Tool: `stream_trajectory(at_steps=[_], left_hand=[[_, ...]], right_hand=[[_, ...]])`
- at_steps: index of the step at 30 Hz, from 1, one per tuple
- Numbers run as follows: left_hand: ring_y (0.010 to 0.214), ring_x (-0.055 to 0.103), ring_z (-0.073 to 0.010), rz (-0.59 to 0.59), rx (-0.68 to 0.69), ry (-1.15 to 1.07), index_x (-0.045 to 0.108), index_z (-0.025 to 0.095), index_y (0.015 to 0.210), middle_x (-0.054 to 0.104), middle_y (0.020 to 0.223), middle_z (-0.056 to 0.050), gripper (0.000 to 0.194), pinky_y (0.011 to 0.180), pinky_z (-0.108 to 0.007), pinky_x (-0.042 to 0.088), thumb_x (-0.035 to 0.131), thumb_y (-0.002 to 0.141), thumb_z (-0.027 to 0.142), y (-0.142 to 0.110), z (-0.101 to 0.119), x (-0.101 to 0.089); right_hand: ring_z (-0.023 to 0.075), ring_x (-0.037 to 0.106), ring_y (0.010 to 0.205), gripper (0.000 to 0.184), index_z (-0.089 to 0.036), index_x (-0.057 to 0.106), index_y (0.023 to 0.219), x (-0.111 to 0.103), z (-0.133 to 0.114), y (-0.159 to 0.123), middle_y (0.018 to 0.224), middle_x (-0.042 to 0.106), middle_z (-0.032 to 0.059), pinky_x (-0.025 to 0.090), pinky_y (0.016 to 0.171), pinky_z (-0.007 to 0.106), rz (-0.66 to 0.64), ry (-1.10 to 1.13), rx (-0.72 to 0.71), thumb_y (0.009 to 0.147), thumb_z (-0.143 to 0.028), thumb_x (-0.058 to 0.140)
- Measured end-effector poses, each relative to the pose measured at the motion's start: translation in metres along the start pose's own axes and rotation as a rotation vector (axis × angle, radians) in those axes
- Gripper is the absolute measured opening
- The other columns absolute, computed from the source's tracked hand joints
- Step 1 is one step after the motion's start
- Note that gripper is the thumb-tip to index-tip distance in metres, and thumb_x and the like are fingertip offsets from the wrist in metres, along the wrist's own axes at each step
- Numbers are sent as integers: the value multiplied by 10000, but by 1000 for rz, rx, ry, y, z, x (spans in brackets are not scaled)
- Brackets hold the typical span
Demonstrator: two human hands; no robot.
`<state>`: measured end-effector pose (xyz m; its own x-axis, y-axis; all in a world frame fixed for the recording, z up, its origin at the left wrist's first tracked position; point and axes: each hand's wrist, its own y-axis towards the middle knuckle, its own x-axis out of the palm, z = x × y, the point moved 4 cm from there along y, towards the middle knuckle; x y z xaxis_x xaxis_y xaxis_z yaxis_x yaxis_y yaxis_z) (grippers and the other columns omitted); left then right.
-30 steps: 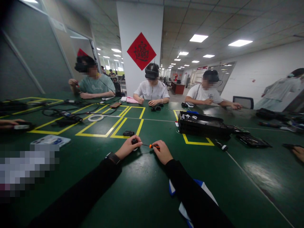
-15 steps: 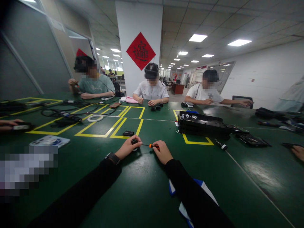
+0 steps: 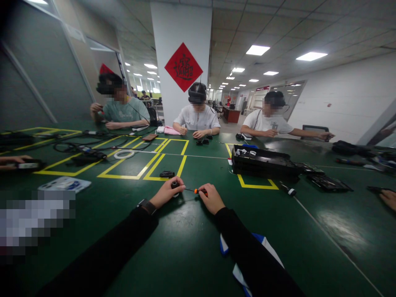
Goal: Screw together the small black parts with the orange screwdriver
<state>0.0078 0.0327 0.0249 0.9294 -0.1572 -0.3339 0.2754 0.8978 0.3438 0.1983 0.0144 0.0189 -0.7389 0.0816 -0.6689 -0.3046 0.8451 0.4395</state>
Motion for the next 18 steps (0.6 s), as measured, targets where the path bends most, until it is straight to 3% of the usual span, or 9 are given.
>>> stream_trajectory(at_steps=[4,11,18], left_hand=[[621,505,-103,-11,5,0,524,157,779,550,684,16,242,610,-227,395,579,701,379,0,-1,1],[608,499,-98,-16,5,-3,516,156,778,543,672,22,240,598,-222,392,572,707,378,1,-4,2],[649,513,-111,3,17,28,528,156,769,552,701,13,236,642,-239,400,579,700,376,1,-4,1]], right_hand=[[161,509,836,162,-176,554,890,0,1,-2,876,566,31,398,771,309,-5,40,43,737,-228,546],[154,501,842,212,-166,601,827,2,1,2,844,577,50,374,799,308,-9,-12,-3,843,-233,401],[156,504,830,160,-174,557,889,2,2,-2,870,568,31,394,765,294,-3,26,19,750,-252,550]])
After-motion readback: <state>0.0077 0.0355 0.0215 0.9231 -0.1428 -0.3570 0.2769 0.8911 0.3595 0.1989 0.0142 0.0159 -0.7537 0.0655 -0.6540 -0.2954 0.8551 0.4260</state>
